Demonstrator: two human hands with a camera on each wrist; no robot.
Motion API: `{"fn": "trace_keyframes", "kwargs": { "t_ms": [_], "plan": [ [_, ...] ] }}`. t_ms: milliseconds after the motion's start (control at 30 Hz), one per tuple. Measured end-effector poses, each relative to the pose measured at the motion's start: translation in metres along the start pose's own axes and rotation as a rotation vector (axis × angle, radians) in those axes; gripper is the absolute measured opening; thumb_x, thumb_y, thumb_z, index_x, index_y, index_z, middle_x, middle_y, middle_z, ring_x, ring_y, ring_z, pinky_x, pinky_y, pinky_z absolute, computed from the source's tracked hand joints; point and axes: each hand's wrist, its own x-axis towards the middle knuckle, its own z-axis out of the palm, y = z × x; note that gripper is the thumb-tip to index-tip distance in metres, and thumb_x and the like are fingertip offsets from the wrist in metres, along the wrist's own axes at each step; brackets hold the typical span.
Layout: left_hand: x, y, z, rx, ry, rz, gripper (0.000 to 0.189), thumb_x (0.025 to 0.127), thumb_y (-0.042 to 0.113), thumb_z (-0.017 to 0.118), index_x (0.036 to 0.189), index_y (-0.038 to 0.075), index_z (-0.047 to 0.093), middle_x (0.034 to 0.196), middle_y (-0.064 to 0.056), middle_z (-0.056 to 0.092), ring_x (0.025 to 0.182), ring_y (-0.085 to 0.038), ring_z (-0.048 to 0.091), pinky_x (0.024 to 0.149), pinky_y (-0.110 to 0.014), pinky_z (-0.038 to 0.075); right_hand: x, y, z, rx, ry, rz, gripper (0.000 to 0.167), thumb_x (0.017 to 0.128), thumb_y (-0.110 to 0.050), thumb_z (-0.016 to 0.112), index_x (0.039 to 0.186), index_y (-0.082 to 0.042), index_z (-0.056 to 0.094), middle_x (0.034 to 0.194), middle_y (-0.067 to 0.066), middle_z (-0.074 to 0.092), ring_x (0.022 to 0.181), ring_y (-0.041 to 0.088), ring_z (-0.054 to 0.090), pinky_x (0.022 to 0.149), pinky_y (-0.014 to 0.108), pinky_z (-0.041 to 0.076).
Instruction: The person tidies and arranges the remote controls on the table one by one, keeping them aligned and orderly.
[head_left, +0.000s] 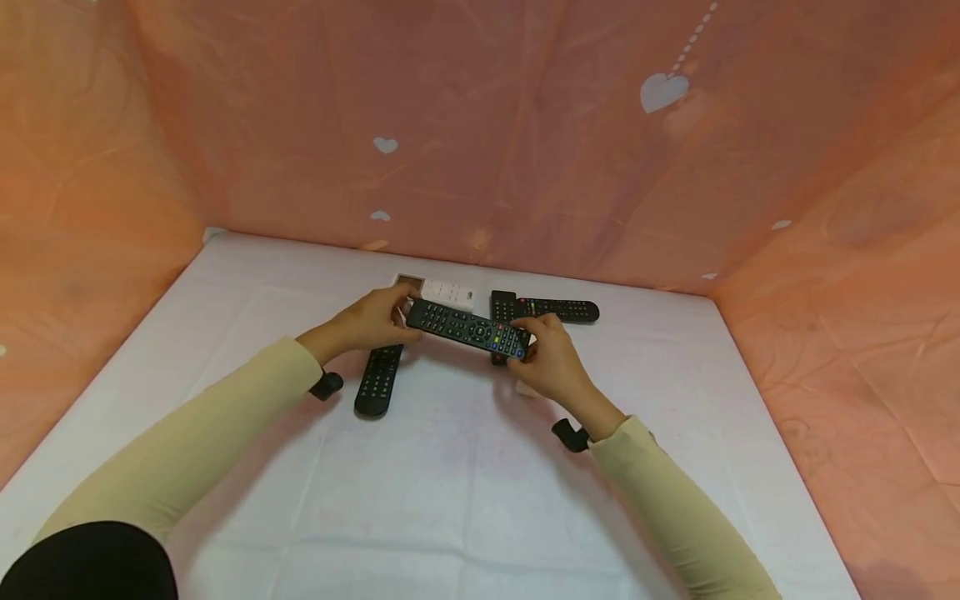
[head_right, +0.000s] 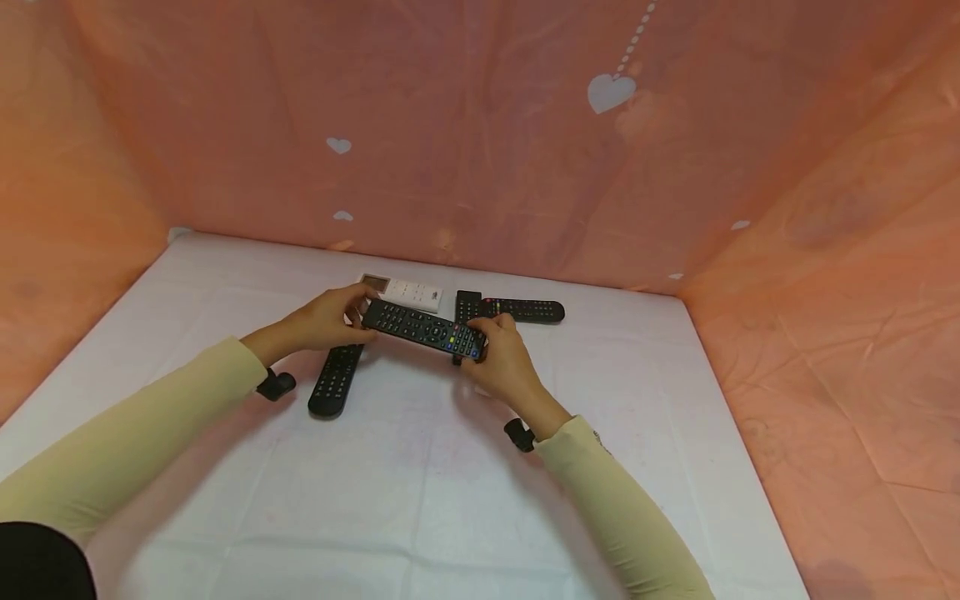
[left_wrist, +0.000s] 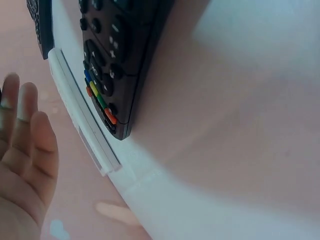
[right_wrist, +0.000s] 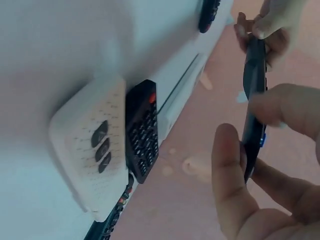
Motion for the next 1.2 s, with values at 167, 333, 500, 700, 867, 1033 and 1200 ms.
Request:
{"fn": "trace_keyframes", "kwargs": {
  "t_ms": [167,333,500,700,867,1033,1200],
  "plan": [
    [-0.004,-0.002,0.002,-0.020,0.017,0.024,0.054,0.079,0.019,0.078,0.125,0.008,0.051,0.104,-0.011,0.058,0.084,-0.020,0.060,0.072,-0.034,0.052,0.003,0.000,-0.004,0.034,-0.013,0.000,0.055,0.077,-0.012,0.078,0.127,-0.003,0.057,0.112,0.020,0.048,0.078,0.023,0.065,0.064,0.026,0.053],
    [-0.014,-0.001,0.007,0.014,-0.020,0.017,0.052,0.078,0.023,0.079,0.123,0.011,0.055,0.092,-0.006,0.063,0.074,-0.015,0.057,0.067,-0.029,0.048,0.008,0.005,-0.006,0.059,0.012,0.019,0.054,0.077,-0.010,0.078,0.127,-0.004,0.058,0.115,0.019,0.054,0.088,0.027,0.067,0.067,0.029,0.056],
    [-0.022,0.000,0.011,0.105,-0.028,0.042,0.051,0.078,0.029,0.080,0.121,0.014,0.057,0.088,-0.003,0.066,0.078,-0.015,0.059,0.072,-0.033,0.049,0.015,0.010,-0.007,0.099,0.023,0.033,0.056,0.078,-0.007,0.077,0.130,-0.004,0.056,0.112,0.017,0.058,0.093,0.028,0.066,0.072,0.034,0.057],
    [-0.029,0.004,0.013,0.151,0.035,0.036,0.052,0.075,0.032,0.081,0.120,0.018,0.060,0.098,-0.002,0.067,0.085,-0.017,0.061,0.077,-0.036,0.050,0.023,0.012,-0.006,0.090,-0.007,0.030,0.058,0.081,-0.009,0.075,0.134,-0.004,0.052,0.116,0.016,0.060,0.095,0.028,0.066,0.074,0.035,0.057],
    [-0.037,0.008,0.017,0.220,0.039,0.092,0.055,0.074,0.039,0.081,0.121,0.018,0.061,0.089,0.002,0.066,0.073,-0.013,0.057,0.065,-0.030,0.047,0.030,0.015,-0.007,0.102,-0.031,0.030,0.056,0.083,-0.008,0.073,0.135,-0.002,0.051,0.118,0.019,0.063,0.100,0.030,0.065,0.082,0.038,0.056],
    [-0.045,0.013,0.022,0.331,0.053,0.135,0.059,0.072,0.047,0.080,0.118,0.015,0.063,0.089,0.003,0.069,0.073,-0.010,0.057,0.062,-0.028,0.048,0.038,0.016,-0.006,0.070,-0.070,0.016,0.051,0.085,-0.013,0.072,0.132,-0.004,0.055,0.119,0.018,0.064,0.102,0.029,0.065,0.084,0.038,0.056],
    [-0.050,0.013,0.025,0.338,0.039,0.133,0.062,0.070,0.047,0.081,0.120,0.015,0.063,0.093,0.004,0.069,0.075,-0.009,0.058,0.064,-0.028,0.048,0.048,0.017,-0.004,0.045,-0.096,-0.049,0.047,0.083,-0.011,0.074,0.126,0.000,0.059,0.113,0.018,0.068,0.100,0.029,0.067,0.083,0.038,0.056]
  ]
}}
